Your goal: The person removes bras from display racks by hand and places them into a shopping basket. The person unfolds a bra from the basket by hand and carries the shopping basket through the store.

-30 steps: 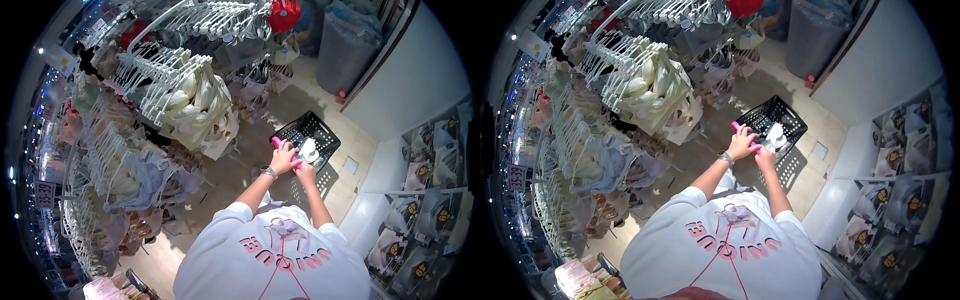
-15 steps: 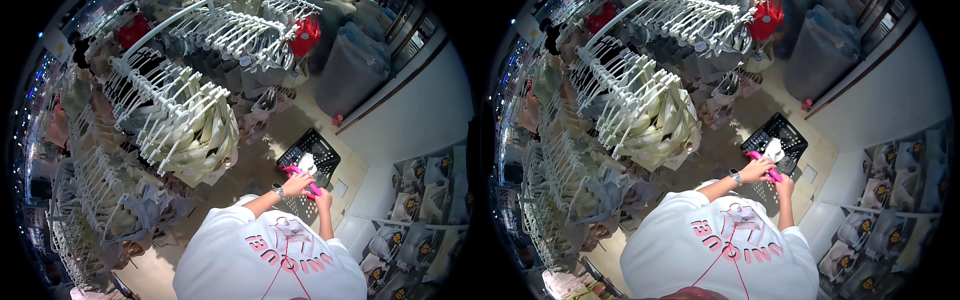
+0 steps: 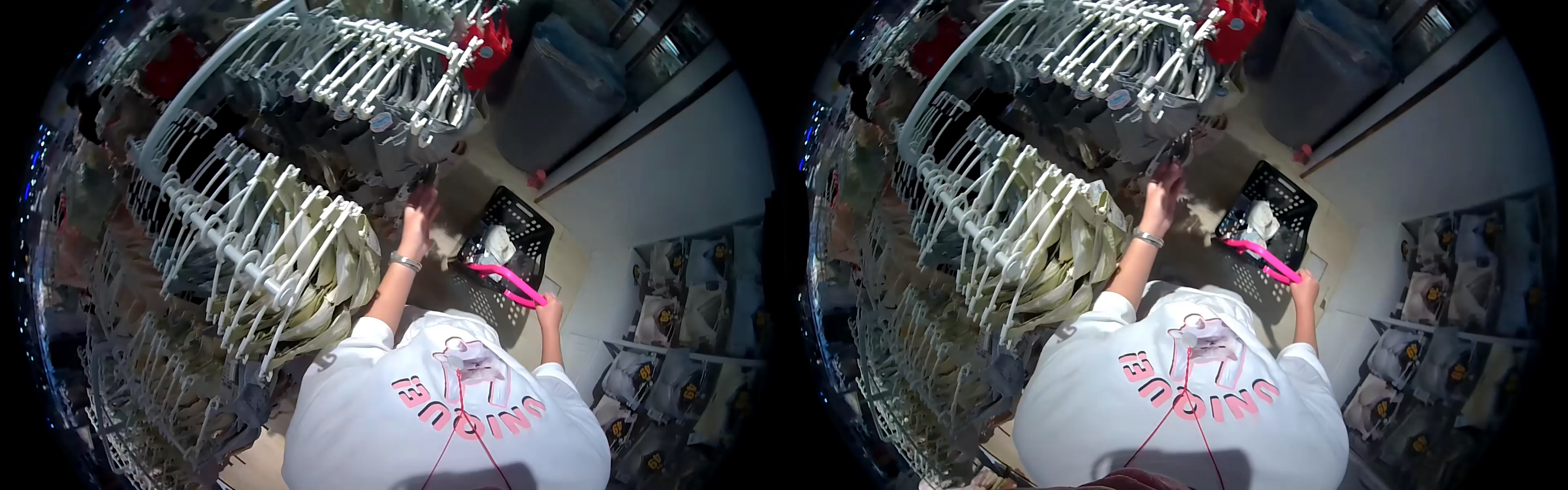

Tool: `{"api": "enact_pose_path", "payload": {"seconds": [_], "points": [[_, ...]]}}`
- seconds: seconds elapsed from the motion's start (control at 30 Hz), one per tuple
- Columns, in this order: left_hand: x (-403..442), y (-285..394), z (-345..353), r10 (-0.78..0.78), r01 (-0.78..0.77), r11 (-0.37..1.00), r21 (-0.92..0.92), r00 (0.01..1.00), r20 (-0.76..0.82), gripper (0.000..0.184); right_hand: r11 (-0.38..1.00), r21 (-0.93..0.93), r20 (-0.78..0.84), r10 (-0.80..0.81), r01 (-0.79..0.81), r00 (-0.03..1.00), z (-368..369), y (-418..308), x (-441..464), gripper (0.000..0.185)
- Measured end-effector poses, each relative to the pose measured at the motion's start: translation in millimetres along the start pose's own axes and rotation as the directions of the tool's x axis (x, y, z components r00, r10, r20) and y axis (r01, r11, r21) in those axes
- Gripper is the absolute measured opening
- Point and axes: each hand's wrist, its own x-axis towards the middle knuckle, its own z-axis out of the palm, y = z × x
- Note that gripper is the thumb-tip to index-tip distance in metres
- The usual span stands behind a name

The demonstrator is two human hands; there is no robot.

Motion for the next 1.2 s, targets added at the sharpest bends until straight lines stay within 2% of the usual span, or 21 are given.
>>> {"api": "enact_pose_path", "payload": {"seconds": [0.1,0.23,0.33,0.37,0.43,0.47,0.57,0.6,0.7,0.77,0.83,0.9,0.93,0.97,1.0,1.03,1.07,1.1,1.13,1.17,1.2], "points": [[15.6,14.5,5.6,-0.022,0.027,0.978,-0.207,0.999,0.026,0.043,1.000,-0.026,0.028,0.018,-0.018,0.999,-0.2,6.4,14.3,0.004],[22.7,24.4,16.6,-0.035,0.056,0.972,-0.230,0.995,0.094,0.042,1.000,0.019,0.079,-0.012,0.010,0.997,5.2,21.6,28.7,0.014],[36.9,12.8,8.3,-0.012,0.036,0.946,-0.323,0.997,0.076,0.043,1.000,-0.006,0.288,0.003,-0.001,0.958,-3.9,21.2,42.7,0.021],[41.7,8.8,5.9,-0.003,0.036,0.930,-0.366,0.996,0.089,0.043,0.998,-0.017,0.392,0.061,-0.059,0.918,-10.4,16.6,49.4,0.025],[46.7,10.6,11.7,-0.028,0.021,0.930,-0.366,1.000,-0.014,0.035,0.982,-0.062,0.589,0.178,-0.176,0.788,-33.7,-7.9,65.4,0.031],[49.4,8.8,10.2,-0.013,0.004,0.930,-0.367,1.000,-0.022,0.032,0.992,-0.030,0.625,0.116,-0.124,0.772,-7.6,22.8,66.0,0.034],[55.5,8.6,13.6,0.035,-0.038,0.942,-0.333,0.999,-0.014,0.024,0.987,0.020,0.795,0.081,-0.160,0.602,-7.7,25.5,87.6,0.036],[58.3,1.9,10.4,0.026,-0.028,0.940,-0.340,1.000,-0.011,0.022,0.987,0.083,0.811,0.013,-0.137,0.585,5.3,40.4,89.9,0.037],[47.9,-21.5,30.0,-0.161,0.159,0.963,-0.218,0.987,0.009,0.037,0.946,0.290,0.840,-0.178,-0.148,0.512,18.4,62.5,95.6,0.038],[34.3,-56.0,53.1,-0.296,0.297,0.954,0.032,0.954,-0.039,0.045,0.936,0.305,0.853,-0.185,-0.178,0.488,9.4,55.9,103.5,0.036],[23.5,-110.6,74.0,-0.381,0.355,0.825,0.439,0.924,-0.033,0.044,0.916,0.344,0.840,-0.200,-0.209,0.505,6.0,50.2,108.8,0.035],[5.8,-164.3,105.7,-0.379,0.118,0.563,0.818,0.916,0.128,0.035,0.928,0.365,0.732,-0.234,-0.079,0.640,2.7,46.5,111.1,0.043],[3.7,-170.9,124.6,-0.304,-0.225,0.282,0.933,0.901,0.309,0.032,0.906,0.409,0.735,-0.256,-0.111,0.627,-4.9,40.0,117.3,0.045],[4.7,-175.4,141.1,-0.295,-0.530,-0.048,0.847,0.818,0.494,0.031,0.918,0.375,0.758,-0.224,-0.127,0.613,-6.0,39.2,118.7,0.048],[10.2,-186.9,146.7,-0.259,-0.596,-0.070,0.800,0.785,0.563,0.028,0.892,0.424,0.752,-0.250,-0.156,0.610,-13.6,38.1,123.3,0.049],[16.0,-200.7,143.9,-0.266,-0.567,-0.112,0.816,0.809,0.525,0.030,0.863,0.470,0.743,-0.275,-0.183,0.610,-16.9,38.6,127.6,0.050],[20.1,-209.1,138.0,-0.320,-0.526,-0.102,0.845,0.821,0.472,0.032,0.767,0.584,0.699,-0.306,-0.268,0.646,-8.3,44.9,123.8,0.052],[26.0,-209.2,138.8,-0.375,-0.482,-0.097,0.871,0.828,0.416,0.034,0.575,0.678,0.717,-0.384,-0.457,0.581,5.1,53.7,122.6,0.050],[30.6,-213.1,135.3,-0.331,-0.498,-0.011,0.867,0.820,0.466,0.035,0.454,0.673,0.739,-0.391,-0.584,0.548,19.5,63.4,127.3,0.047],[33.2,-217.2,126.0,-0.360,-0.518,-0.011,0.855,0.800,0.480,0.032,0.318,0.645,0.755,-0.405,-0.695,0.516,33.4,73.9,133.6,0.044],[36.3,-215.3,128.3,-0.362,-0.534,0.014,0.845,0.785,0.502,0.030,0.179,0.435,0.880,-0.293,-0.883,0.374,31.7,80.7,150.5,0.041]]}}
